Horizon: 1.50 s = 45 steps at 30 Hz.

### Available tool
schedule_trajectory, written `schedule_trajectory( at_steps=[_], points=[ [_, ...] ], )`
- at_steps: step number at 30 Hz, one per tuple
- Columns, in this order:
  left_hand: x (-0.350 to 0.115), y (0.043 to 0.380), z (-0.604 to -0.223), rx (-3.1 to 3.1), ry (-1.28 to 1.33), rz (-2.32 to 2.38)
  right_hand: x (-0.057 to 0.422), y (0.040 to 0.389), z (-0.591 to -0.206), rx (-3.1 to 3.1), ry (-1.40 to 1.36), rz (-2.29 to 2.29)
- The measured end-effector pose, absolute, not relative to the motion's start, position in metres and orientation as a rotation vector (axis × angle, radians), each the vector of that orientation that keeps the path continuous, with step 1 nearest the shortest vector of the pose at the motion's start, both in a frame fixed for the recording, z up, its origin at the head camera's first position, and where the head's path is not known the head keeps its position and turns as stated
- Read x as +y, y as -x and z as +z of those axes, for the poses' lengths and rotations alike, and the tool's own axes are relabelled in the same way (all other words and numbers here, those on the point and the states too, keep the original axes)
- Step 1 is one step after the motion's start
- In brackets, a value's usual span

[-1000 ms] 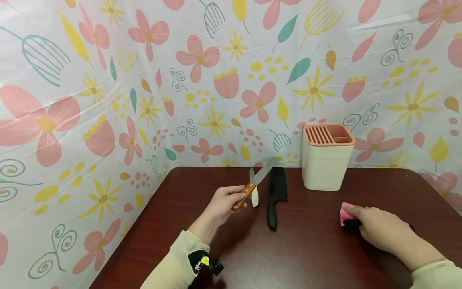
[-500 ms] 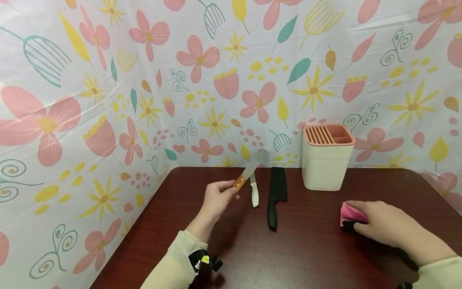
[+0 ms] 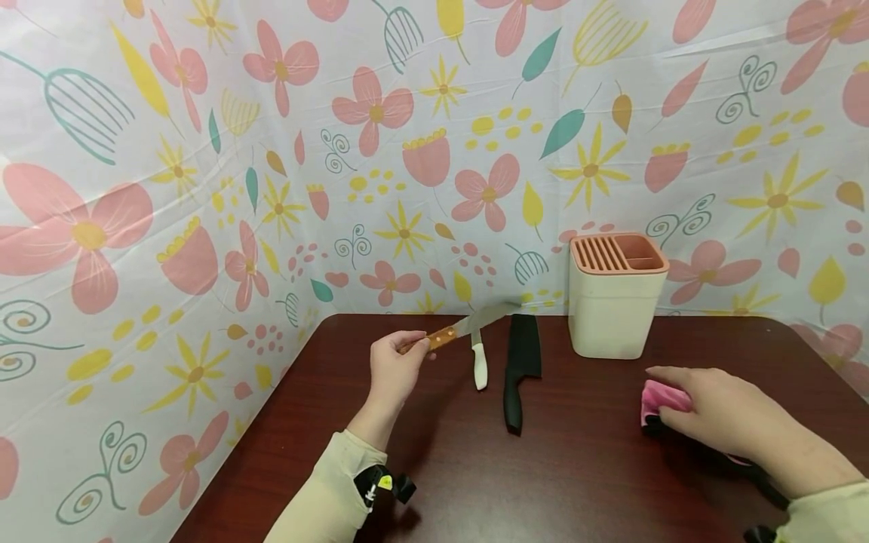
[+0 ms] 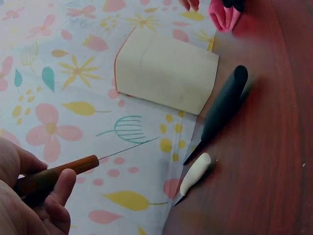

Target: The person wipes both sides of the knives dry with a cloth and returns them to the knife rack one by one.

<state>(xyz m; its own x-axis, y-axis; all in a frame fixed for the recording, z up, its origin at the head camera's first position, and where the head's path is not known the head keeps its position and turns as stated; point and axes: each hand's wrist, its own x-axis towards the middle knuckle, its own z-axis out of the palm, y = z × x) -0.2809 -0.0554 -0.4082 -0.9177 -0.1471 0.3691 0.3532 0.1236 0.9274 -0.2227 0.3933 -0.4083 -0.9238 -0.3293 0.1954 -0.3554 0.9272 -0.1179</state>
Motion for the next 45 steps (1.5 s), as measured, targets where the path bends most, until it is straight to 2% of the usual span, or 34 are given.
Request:
schedule_trajectory(
  at_steps=[6, 13, 23, 37, 45],
  points=[
    [-0.057, 0.285, -0.402, -1.963, 0.232, -1.862, 0.395, 0.224, -0.400, -2.766, -0.533, 0.251],
    [-0.054, 0.298, -0.387, -1.935, 0.257, -1.830, 0.397, 0.243, -0.362, -2.603, -0.588, 0.360],
    [-0.045, 0.329, -0.325, -1.946, 0.274, -1.674, 0.385, 0.283, -0.320, -2.449, -0.750, 0.366],
    [0.003, 0.365, -0.201, -1.961, 0.516, -1.562, 0.372, 0.314, -0.332, -2.435, -0.736, 0.218],
    [0.038, 0.370, -0.160, -1.983, 0.601, -1.639, 0.362, 0.320, -0.347, -2.494, -0.632, 0.192]
  ],
)
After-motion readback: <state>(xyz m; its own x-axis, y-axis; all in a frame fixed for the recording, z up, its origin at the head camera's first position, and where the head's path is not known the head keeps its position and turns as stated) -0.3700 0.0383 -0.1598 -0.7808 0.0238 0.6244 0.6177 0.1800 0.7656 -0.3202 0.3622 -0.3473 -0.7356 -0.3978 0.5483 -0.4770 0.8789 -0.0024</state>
